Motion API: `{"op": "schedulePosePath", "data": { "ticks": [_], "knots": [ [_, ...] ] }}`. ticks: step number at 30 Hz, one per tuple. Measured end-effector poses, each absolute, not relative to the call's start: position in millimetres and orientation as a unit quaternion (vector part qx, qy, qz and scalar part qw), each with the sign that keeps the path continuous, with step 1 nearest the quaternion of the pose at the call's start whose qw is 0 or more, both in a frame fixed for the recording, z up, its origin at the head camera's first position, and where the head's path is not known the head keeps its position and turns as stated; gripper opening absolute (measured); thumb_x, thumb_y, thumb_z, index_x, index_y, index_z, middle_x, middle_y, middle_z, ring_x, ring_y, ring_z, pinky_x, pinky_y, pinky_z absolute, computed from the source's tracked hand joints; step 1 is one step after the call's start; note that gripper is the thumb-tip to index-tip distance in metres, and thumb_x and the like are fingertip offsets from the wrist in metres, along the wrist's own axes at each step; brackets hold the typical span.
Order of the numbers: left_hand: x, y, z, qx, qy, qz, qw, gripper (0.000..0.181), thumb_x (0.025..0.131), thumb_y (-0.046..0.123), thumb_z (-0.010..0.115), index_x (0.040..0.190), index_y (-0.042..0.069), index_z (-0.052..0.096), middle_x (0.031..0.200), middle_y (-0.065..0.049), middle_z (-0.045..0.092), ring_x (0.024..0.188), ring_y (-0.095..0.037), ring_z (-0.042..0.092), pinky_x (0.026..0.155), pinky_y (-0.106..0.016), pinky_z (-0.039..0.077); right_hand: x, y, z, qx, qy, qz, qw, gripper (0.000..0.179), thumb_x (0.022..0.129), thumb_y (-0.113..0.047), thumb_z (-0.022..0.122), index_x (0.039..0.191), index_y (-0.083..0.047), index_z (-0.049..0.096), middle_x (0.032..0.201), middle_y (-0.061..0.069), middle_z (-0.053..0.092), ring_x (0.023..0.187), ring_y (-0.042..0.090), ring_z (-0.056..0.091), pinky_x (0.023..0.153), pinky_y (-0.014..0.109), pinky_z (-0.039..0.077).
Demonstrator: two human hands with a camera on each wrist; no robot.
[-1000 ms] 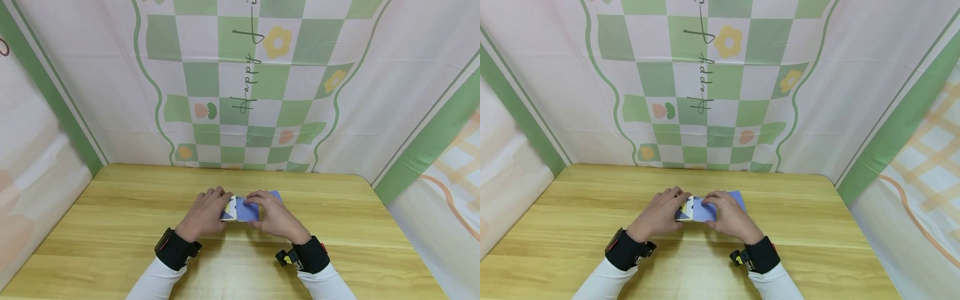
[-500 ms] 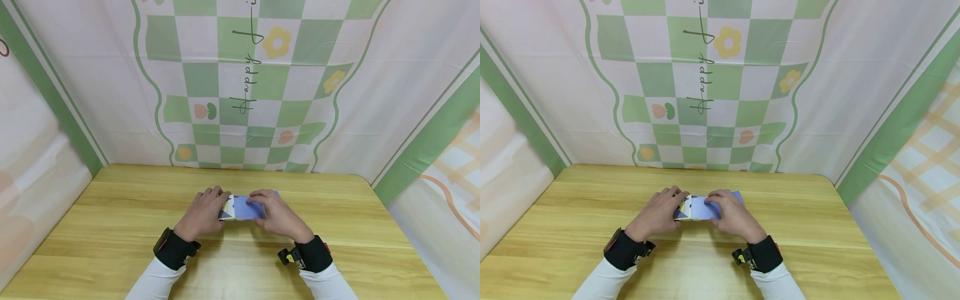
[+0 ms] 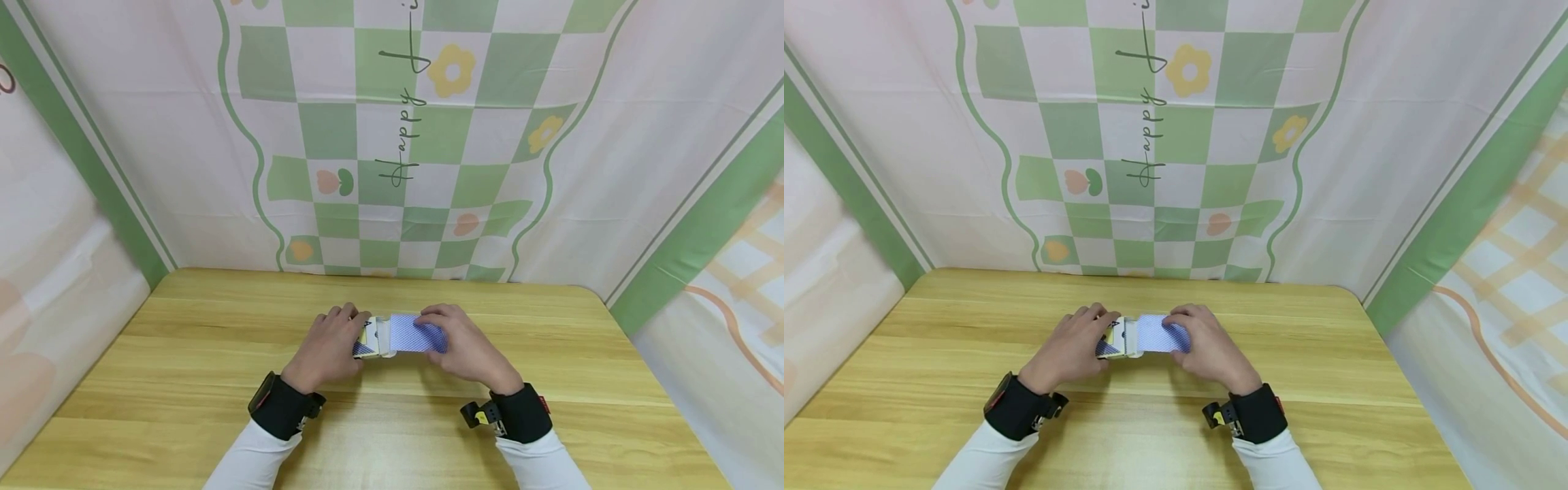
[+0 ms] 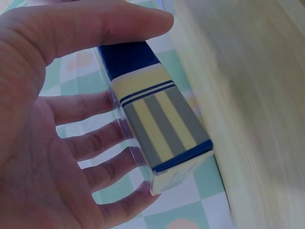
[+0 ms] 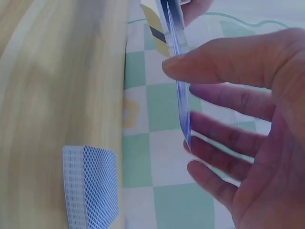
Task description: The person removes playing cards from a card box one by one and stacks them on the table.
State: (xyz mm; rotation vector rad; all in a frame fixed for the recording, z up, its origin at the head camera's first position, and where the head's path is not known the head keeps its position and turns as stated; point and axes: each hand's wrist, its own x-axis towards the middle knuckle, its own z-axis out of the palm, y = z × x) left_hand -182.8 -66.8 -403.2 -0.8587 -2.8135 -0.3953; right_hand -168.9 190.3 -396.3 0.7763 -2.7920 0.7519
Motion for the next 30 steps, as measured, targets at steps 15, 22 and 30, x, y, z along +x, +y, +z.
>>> {"op": "schedulePosePath", "data": {
  "ticks": [15,22,30],
  "knots": [
    [-182.2,-67.8,-403.1,-0.281,-0.948,-0.122,0.089,0.066,0.062,0.026,0.074,0.123,0.012,0.053,0.109,-0.006,0.05,0.095,-0.023,0.047,0.078,-0.044,0.038,-176.3,196.9,-395.1,0.127,-0.95,0.248,0.139,0.054,0.068,-0.028,0.077,0.115,-0.006,0.061,0.116,0.014,0.054,0.105,0.03,0.044,0.077,0.041,0.041],
    [-182.2,-67.6,-403.4,-0.281,-0.948,-0.121,0.088,0.066,0.062,0.026,0.074,0.123,0.012,0.053,0.11,-0.006,0.05,0.095,-0.023,0.047,0.078,-0.044,0.039,-177.2,197.9,-395.4,0.089,-0.95,0.261,0.146,0.057,0.068,-0.03,0.077,0.117,-0.005,0.06,0.115,0.017,0.054,0.1,0.031,0.047,0.074,0.04,0.042],
    [-181.8,-67.5,-403.3,-0.282,-0.947,-0.122,0.09,0.065,0.062,0.026,0.074,0.122,0.012,0.053,0.108,-0.005,0.05,0.094,-0.023,0.047,0.077,-0.043,0.039,-176.7,198.5,-395.2,0.07,-0.948,0.276,0.143,0.059,0.068,-0.034,0.077,0.118,-0.006,0.06,0.115,0.018,0.054,0.099,0.031,0.045,0.074,0.041,0.04]
  ]
}}
